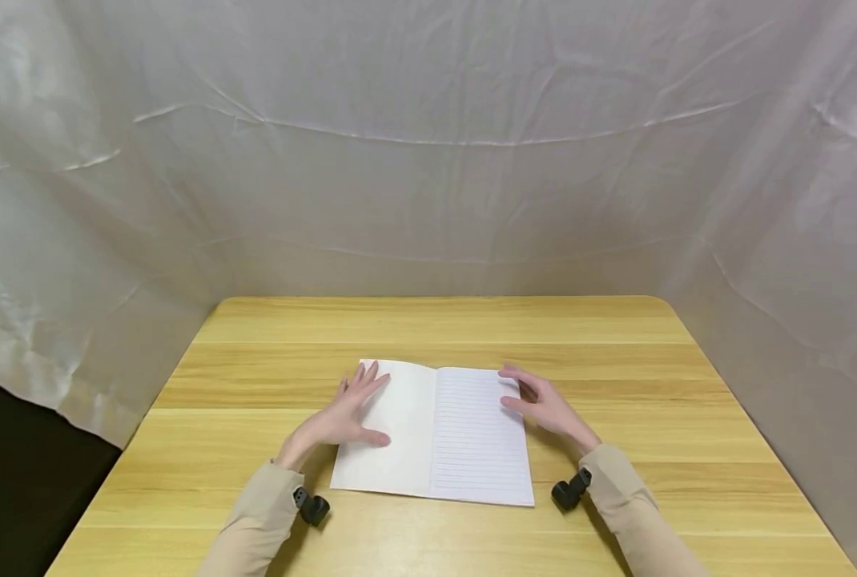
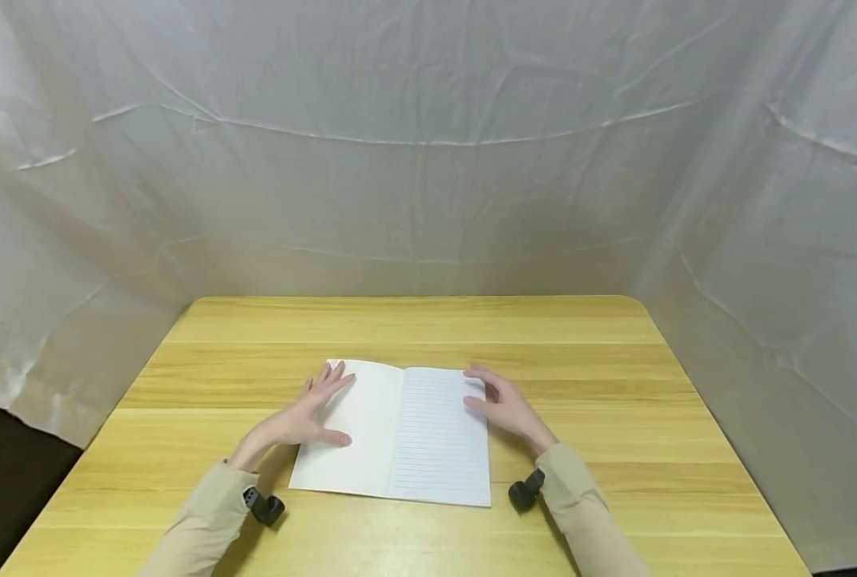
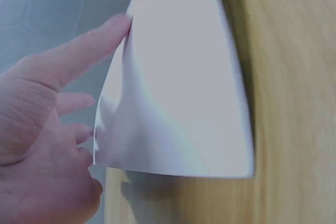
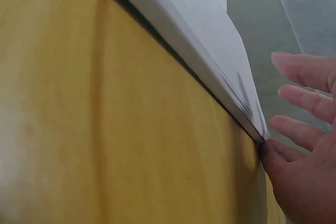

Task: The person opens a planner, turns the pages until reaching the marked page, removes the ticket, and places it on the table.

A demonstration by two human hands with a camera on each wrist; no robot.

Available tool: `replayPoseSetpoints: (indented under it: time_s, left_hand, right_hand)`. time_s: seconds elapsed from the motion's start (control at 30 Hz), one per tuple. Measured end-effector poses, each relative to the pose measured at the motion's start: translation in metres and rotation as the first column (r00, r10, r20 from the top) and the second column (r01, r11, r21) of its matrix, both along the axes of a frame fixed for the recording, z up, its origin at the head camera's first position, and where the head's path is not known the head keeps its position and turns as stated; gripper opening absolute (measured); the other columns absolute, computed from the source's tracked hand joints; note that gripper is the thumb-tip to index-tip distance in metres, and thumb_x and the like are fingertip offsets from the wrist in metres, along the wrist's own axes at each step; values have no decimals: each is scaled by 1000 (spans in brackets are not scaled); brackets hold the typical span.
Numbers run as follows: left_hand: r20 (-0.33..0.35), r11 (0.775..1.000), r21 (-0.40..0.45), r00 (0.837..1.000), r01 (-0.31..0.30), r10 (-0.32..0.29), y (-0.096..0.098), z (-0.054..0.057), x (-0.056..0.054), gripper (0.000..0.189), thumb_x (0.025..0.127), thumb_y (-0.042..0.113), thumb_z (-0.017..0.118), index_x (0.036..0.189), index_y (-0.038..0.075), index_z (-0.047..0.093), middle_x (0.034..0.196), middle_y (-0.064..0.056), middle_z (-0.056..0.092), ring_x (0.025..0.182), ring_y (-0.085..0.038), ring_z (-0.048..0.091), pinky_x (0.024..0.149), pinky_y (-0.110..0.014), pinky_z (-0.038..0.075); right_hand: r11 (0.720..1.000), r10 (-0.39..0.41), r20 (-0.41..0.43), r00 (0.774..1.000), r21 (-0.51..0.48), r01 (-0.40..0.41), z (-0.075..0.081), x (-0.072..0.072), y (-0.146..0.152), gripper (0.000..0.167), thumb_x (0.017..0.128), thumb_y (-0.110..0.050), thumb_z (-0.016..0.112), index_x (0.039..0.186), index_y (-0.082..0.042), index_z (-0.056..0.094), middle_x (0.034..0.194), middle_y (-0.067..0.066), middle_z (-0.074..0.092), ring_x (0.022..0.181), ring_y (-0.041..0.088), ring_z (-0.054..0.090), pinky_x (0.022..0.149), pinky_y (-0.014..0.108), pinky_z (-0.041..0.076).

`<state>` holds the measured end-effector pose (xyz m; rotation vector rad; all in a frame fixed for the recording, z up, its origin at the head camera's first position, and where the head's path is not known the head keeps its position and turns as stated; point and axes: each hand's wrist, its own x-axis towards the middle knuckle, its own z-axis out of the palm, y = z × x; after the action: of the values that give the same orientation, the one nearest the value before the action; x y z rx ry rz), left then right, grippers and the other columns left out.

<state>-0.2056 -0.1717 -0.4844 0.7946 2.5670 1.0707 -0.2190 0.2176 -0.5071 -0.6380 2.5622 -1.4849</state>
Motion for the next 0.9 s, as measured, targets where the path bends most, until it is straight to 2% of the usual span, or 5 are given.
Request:
replayPoseSetpoints:
  time_s: [0.17,0.3,0.5,0.67,0.9]
  left_hand:
    - [-25,990,-132,998,48,-52,7,-2,0,118,71,35,91,159,-1,20,166,-30,3,153,-53,-6,119,-72,-12]
    - [-19,979,-194,997,66,-71,14,-5,-1,126,68,41,91,160,2,16,168,-26,3,155,-49,-5,120,-70,-14]
    - [45,969,-231,995,92,-84,20,-12,-3,126,71,46,88,162,5,10,169,-23,-4,156,-44,-10,122,-66,-14]
    - [38,963,-248,994,105,-99,23,-13,-7,124,74,48,87,162,5,10,169,-22,-4,157,-43,-9,124,-65,-11]
    - [30,963,-238,992,125,-121,28,-13,-10,121,74,47,86,161,2,14,169,-23,-1,157,-43,-5,125,-65,-6]
  right_hand:
    - [999,32,19,999,-22,-31,1,-7,-2,54,95,-9,68,142,10,49,158,34,32,149,49,29,121,54,24]
    - [999,42,14,999,-10,-42,1,-14,-3,57,94,-10,70,143,9,48,157,34,33,148,49,30,121,55,25]
    - [998,35,-6,999,61,-35,1,-24,-2,62,91,-13,73,144,7,47,154,32,41,142,50,39,119,61,31]
    - [993,29,-29,999,112,-26,3,-30,-1,63,90,-16,75,143,7,49,147,29,51,136,48,48,115,62,37]
    - [992,-7,-28,1000,125,10,4,-35,1,62,89,-17,76,142,4,51,145,27,54,134,47,49,114,62,39]
